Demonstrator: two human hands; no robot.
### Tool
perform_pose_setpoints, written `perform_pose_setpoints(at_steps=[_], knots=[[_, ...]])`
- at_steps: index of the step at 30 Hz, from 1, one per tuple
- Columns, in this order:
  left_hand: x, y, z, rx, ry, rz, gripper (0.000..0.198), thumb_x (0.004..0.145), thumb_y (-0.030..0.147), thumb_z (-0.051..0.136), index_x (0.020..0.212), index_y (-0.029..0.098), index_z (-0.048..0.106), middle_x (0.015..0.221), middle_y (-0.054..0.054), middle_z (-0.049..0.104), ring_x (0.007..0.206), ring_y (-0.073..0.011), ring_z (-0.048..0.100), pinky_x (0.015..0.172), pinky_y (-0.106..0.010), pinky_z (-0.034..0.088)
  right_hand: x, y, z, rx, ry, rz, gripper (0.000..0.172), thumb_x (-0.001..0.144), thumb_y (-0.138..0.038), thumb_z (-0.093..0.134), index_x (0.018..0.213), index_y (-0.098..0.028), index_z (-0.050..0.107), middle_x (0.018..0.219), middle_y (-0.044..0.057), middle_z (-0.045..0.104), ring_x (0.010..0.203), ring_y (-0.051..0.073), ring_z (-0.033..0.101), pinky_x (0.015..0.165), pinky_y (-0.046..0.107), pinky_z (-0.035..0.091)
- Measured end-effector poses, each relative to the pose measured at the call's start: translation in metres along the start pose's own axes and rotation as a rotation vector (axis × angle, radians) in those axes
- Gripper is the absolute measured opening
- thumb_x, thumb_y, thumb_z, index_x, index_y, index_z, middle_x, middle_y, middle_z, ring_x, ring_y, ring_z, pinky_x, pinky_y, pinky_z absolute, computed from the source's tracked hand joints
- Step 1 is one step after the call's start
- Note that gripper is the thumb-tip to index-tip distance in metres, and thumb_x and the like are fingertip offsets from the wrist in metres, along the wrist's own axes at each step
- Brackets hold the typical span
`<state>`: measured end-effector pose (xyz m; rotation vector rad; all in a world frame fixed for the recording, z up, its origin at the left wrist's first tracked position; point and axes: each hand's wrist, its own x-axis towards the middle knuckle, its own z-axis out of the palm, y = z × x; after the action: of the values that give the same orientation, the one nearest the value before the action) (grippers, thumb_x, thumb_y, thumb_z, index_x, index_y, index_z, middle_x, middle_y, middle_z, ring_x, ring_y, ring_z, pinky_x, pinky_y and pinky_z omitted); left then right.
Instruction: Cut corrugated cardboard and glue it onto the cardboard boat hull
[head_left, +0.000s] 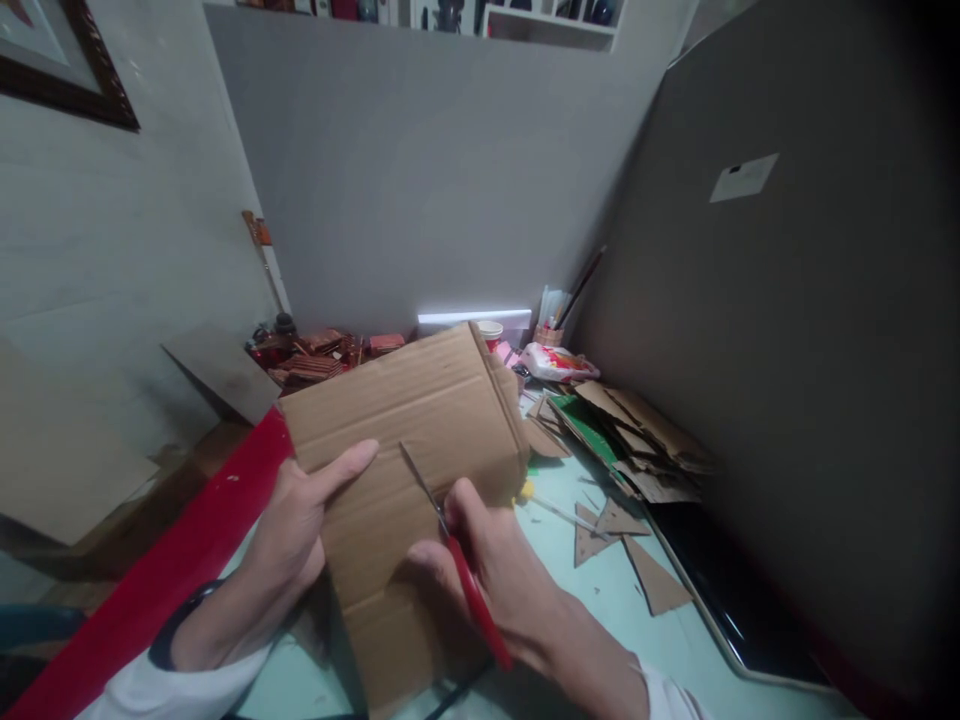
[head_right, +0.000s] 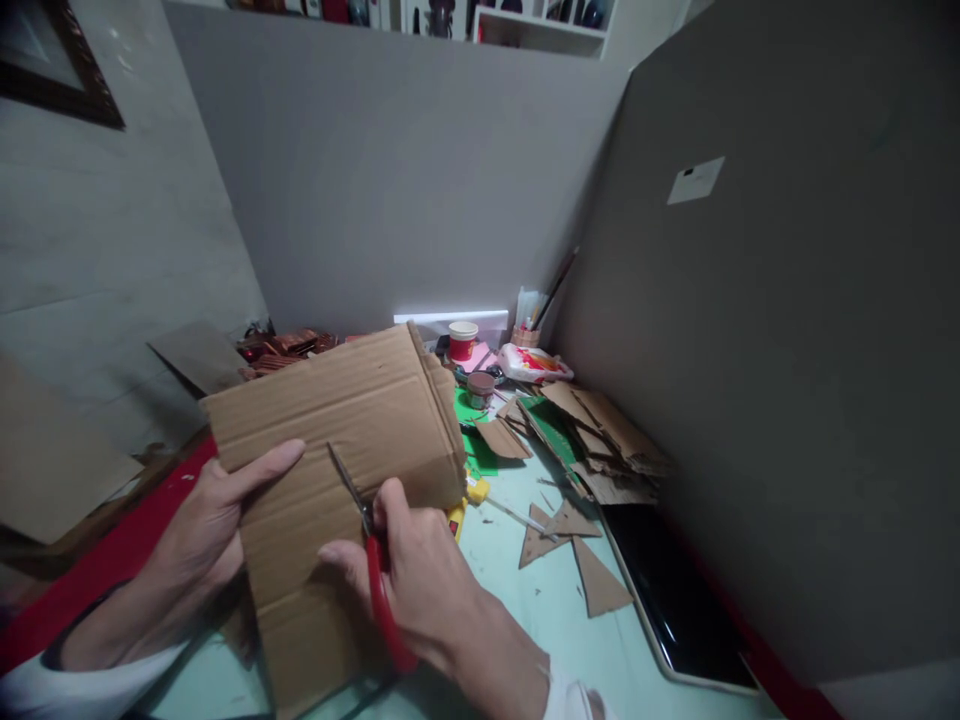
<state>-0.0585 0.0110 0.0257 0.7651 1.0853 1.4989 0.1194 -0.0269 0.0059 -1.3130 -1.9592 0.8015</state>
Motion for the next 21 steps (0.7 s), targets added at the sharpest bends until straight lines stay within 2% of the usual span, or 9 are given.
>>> perform_pose_setpoints(at_steps=[5,9,13,18,21], knots=[[-0.003,0.0,0.002,-0.015,0.01,-0.04,0.035,0.064,0.018,0.082,0.097,0.012,0.072,0.086,-0.008,0.079,0.066,-0.0221,0.074,0.068,-0.033,0.063,0.001,-0.011,-0.005,-0.083,-0.051,0.05,0.031,0.091,-0.049,0.05,0.082,-0.026,0.032,0.063,-0.005,0.044,0.05,0.014,0.038,0.049,0.023,0.025],[-0.003,-0.008,0.002,-0.036,-0.038,-0.107,0.036,0.069,0.017,0.079,0.104,0.012,0.07,0.091,-0.01,0.079,0.072,-0.0257,0.075,0.068,-0.035,0.063,0.002,-0.004,0.004,-0.072,-0.054,0.091,0.027,0.092,-0.043,0.048,0.082,-0.027,0.028,0.06,-0.006,0.044,0.047,0.014,0.041,0.047,0.023,0.025],[-0.002,-0.014,0.001,-0.031,-0.081,-0.128,0.041,0.07,0.017,0.079,0.11,0.012,0.068,0.096,-0.011,0.079,0.076,-0.0264,0.075,0.067,-0.036,0.063,0.003,0.01,0.015,-0.088,-0.015,0.035,0.024,0.092,-0.036,0.046,0.082,-0.027,0.026,0.058,-0.006,0.043,0.046,0.015,0.043,0.046,0.022,0.029],[-0.003,-0.017,0.001,-0.002,-0.052,-0.112,0.047,0.071,0.017,0.078,0.117,0.014,0.065,0.095,-0.008,0.079,0.078,-0.0249,0.075,0.068,-0.034,0.063,0.005,0.023,0.025,-0.083,0.066,-0.053,0.021,0.093,-0.033,0.043,0.081,-0.027,0.027,0.056,-0.007,0.041,0.041,0.015,0.043,0.042,0.022,0.028],[-0.004,-0.017,0.001,0.022,-0.041,-0.094,0.045,0.072,0.022,0.079,0.114,0.014,0.067,0.095,-0.007,0.079,0.086,-0.0258,0.074,0.074,-0.033,0.062,0.007,0.026,0.031,-0.069,0.128,-0.11,0.02,0.093,-0.032,0.04,0.081,-0.027,0.026,0.055,-0.006,0.042,0.041,0.016,0.047,0.042,0.023,0.029]])
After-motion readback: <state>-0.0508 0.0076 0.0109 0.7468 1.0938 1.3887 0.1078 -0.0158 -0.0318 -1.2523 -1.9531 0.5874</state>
